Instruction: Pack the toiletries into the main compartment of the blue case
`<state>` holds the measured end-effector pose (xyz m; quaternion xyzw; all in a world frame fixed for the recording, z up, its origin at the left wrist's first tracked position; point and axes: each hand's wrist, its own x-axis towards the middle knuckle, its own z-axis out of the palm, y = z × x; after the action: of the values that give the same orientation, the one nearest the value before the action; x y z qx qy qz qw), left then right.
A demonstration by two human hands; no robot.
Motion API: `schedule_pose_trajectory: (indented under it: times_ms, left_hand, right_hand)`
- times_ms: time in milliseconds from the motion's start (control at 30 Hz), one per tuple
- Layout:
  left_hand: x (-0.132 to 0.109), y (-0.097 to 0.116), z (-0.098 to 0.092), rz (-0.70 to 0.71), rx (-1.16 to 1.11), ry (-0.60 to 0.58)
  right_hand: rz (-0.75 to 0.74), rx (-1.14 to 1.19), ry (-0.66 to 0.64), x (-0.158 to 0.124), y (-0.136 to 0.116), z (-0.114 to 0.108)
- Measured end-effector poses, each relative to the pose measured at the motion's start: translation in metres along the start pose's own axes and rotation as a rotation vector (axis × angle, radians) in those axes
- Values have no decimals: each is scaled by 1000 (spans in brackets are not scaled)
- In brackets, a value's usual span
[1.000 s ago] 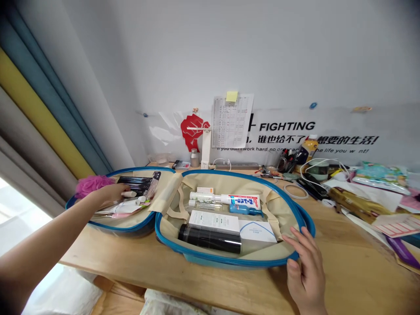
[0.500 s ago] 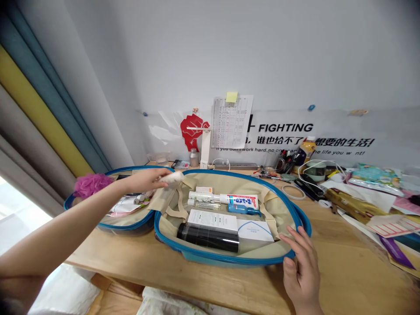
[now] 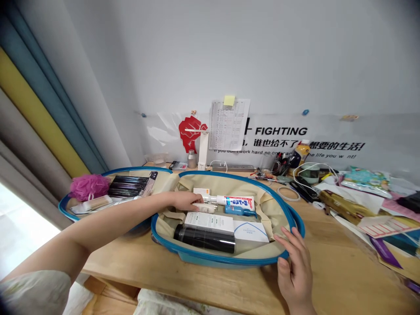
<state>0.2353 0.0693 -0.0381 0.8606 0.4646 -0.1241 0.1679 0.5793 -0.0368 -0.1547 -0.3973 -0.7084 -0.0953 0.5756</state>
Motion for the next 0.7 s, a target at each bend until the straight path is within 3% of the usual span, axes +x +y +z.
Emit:
schedule_pose_trajectory:
  times_ms: [133,400,700]
  left_hand:
    - [1,-4,3,28,-13,27]
    - [3,-13,3,24,-46,195]
    - [6,-9,7,68,-53,107]
  right_hand:
    - [13,-15,-5,-1,1,0]
    - [17,-23,-3,-1,1,0]
    - [9,-34,-7,-1,1,0]
